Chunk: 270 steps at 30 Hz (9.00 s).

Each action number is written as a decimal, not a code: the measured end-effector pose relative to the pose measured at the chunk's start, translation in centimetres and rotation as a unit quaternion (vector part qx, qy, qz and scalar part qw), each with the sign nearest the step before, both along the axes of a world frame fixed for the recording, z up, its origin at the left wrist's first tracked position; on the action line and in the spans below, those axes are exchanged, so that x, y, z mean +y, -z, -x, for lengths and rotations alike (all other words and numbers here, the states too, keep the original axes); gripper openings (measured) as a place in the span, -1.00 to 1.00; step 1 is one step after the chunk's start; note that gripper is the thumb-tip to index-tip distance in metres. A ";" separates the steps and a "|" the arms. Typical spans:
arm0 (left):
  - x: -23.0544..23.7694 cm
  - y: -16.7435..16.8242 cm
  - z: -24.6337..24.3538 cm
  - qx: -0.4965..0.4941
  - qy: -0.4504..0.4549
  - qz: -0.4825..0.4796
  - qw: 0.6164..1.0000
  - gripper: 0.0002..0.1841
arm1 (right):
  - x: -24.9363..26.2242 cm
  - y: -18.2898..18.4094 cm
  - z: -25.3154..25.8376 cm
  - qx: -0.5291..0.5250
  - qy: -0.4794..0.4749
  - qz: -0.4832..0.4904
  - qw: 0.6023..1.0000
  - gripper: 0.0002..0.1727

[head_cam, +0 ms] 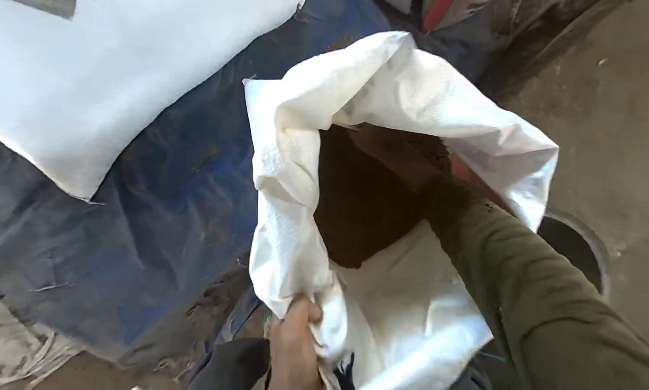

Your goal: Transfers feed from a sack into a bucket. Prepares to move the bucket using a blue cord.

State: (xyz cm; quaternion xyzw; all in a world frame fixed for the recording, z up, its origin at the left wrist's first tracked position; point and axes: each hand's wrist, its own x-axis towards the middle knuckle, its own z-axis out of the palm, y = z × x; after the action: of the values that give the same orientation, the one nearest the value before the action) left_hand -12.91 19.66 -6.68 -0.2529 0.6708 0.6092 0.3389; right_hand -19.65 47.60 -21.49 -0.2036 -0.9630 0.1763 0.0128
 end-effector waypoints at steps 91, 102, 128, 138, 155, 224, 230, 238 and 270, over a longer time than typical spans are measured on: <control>-1.9 6.5 2.2 0.111 0.073 -0.446 0.885 -0.57 | -11.9 -21.6 -19.6 0.097 -0.004 -0.194 0.976 -0.55; -5.4 7.1 2.5 0.060 0.069 -0.468 0.879 -0.70 | 0.7 0.4 -0.9 -0.120 0.004 -0.101 0.988 -0.56; -4.4 7.7 2.2 0.056 0.121 -0.394 0.909 -0.72 | -4.6 -3.7 -5.1 -0.307 0.121 0.392 0.859 -0.25; -2.2 8.1 0.7 0.070 0.135 -0.366 0.918 -0.71 | -4.2 -15.0 -7.7 -0.194 0.223 0.366 0.882 -0.49; -0.4 8.5 0.3 0.157 0.149 -0.393 0.894 -0.56 | 4.0 -22.1 -34.8 -0.225 0.396 0.228 0.861 -0.31; -2.1 8.6 2.0 0.104 0.098 -0.418 0.897 -0.66 | -2.3 -9.1 -10.5 0.001 0.160 0.289 0.944 -0.58; -0.2 8.9 1.2 0.137 0.120 -0.389 0.903 -0.60 | 1.4 -10.6 -12.3 0.012 0.167 0.266 0.949 -0.50; 1.2 9.5 0.9 0.178 0.135 -0.378 0.898 -0.56 | -1.0 -19.0 -22.8 -0.071 0.429 0.507 0.744 -0.39; -3.6 8.2 2.9 0.124 0.127 -0.439 0.881 -0.61 | -7.2 -6.9 -8.4 -0.065 0.064 -0.088 0.992 -0.48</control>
State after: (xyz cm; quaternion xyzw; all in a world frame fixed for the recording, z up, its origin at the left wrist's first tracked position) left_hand -15.82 16.03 -14.84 0.0873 0.3976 0.8194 0.4035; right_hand -11.22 40.45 -14.54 -0.2738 -0.9586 0.0761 -0.0203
